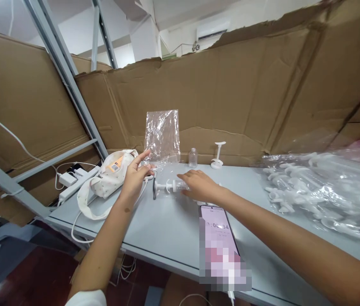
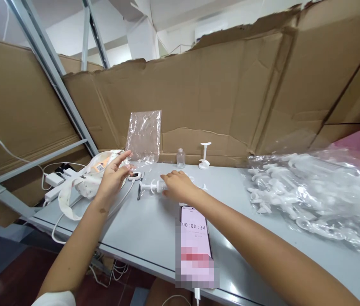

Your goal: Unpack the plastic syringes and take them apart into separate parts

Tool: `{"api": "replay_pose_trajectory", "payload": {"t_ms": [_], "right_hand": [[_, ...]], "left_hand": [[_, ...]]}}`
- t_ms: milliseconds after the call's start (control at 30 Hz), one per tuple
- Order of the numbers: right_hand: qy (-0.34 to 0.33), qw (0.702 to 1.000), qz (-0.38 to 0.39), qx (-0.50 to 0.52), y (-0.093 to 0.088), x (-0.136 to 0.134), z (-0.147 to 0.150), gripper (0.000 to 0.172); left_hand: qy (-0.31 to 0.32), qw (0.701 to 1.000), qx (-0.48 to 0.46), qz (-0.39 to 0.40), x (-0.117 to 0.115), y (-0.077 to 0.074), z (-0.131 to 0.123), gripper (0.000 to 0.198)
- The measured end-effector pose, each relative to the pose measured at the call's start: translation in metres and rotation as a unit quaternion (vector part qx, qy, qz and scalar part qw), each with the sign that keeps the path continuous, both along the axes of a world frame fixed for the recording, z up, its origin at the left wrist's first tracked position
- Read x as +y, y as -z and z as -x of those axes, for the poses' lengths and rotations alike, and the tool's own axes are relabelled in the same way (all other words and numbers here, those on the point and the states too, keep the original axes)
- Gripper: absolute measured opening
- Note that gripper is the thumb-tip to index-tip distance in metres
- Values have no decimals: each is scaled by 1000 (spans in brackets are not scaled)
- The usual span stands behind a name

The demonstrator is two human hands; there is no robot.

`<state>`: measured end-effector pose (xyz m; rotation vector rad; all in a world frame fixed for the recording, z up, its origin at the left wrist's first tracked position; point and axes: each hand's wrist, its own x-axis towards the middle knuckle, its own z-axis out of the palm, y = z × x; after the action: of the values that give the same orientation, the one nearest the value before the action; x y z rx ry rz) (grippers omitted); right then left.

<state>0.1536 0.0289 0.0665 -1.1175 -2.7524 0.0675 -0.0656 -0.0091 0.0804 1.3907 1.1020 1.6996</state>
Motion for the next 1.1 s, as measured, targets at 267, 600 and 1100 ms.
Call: {"api": "replay_pose_trajectory", "payload": {"t_ms": [267,600,1100], "right_hand": [[18,999,25,-34,-6,18,30,28],[166,953,-49,247,-63,19,-54,32],[247,915,-28,318,-58,-22,-112,44]], "left_hand": [[-28,998,-53,5,-5,4,17,50],[-19,991,64,118,10,38,14,52],[-57,816,546,181,17,69,-15,38]]}}
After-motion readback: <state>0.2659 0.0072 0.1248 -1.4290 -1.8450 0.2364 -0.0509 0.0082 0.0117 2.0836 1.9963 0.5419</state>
